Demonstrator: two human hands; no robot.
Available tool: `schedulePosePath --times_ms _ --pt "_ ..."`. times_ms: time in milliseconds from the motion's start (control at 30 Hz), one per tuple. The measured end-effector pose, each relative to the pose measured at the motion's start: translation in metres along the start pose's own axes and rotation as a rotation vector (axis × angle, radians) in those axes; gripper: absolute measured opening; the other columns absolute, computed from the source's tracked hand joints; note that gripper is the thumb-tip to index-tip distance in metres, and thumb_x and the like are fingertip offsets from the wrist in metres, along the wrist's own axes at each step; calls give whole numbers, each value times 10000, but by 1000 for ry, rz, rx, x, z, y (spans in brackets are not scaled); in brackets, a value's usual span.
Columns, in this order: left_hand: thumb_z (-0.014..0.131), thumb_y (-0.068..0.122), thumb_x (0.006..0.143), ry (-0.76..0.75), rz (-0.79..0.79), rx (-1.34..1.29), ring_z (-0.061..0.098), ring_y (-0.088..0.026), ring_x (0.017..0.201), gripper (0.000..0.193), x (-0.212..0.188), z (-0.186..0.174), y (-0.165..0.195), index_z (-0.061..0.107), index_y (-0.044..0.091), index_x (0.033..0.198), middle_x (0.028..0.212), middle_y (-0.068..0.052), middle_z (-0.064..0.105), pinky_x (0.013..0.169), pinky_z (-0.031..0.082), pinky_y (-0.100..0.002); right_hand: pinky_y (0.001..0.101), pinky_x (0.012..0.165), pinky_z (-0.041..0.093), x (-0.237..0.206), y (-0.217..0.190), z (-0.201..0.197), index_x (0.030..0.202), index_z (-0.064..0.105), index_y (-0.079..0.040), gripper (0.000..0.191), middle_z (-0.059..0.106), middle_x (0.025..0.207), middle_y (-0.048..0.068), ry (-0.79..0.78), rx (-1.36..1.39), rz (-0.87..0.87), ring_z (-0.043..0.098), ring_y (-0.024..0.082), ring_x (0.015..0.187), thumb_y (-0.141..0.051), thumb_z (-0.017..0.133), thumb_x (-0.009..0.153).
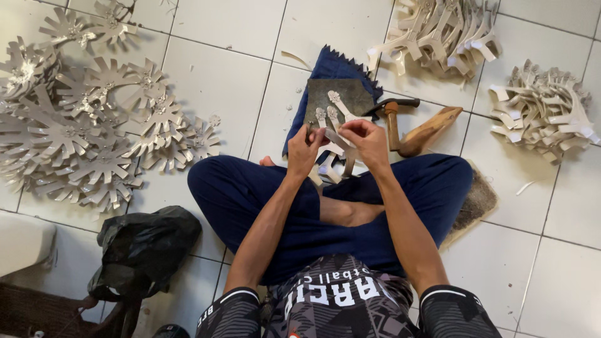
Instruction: The person sits on the tiled floor hammering flower-shaped metal cutouts flat on a small anvil block, repositioning each piece between strikes, then sets finished pieces onto piles around them and picks up new pieces to continue.
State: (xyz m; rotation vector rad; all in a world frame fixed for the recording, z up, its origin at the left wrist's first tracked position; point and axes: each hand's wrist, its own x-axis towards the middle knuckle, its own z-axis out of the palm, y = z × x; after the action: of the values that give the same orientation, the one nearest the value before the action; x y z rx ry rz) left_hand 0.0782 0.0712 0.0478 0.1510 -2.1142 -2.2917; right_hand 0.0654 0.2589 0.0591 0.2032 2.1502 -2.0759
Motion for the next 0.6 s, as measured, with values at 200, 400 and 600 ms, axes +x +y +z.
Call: schedulePosePath --times_ms 200,400,600 --pt "684 134 997 -14 25 -81 735 -106 840 370 2 -1 -4 433 2 759 863 -100 725 689 651 -283 249 669 463 -7 -8 7 1010 788 36 162 740 879 84 -100 -284 -9 600 108 755 -79 829 903" --pt "696 145 994 -14 95 119 733 -92 823 321 0 -4 -2 482 -12 812 893 -112 752 668 578 -276 236 795 575 -5 -16 11 1041 751 19 181 770 953 66 -143 -83 7 724 103 868 -90 786 901" --pt "674 121 1012 -94 144 44 716 -79 878 363 0 -4 -8 403 -1 805 802 -109 675 705 578 -268 239 829 591 -6 -20 6 1031 741 27 176 776 961 72 -169 -10 18 743 114 886 -84 779 901"
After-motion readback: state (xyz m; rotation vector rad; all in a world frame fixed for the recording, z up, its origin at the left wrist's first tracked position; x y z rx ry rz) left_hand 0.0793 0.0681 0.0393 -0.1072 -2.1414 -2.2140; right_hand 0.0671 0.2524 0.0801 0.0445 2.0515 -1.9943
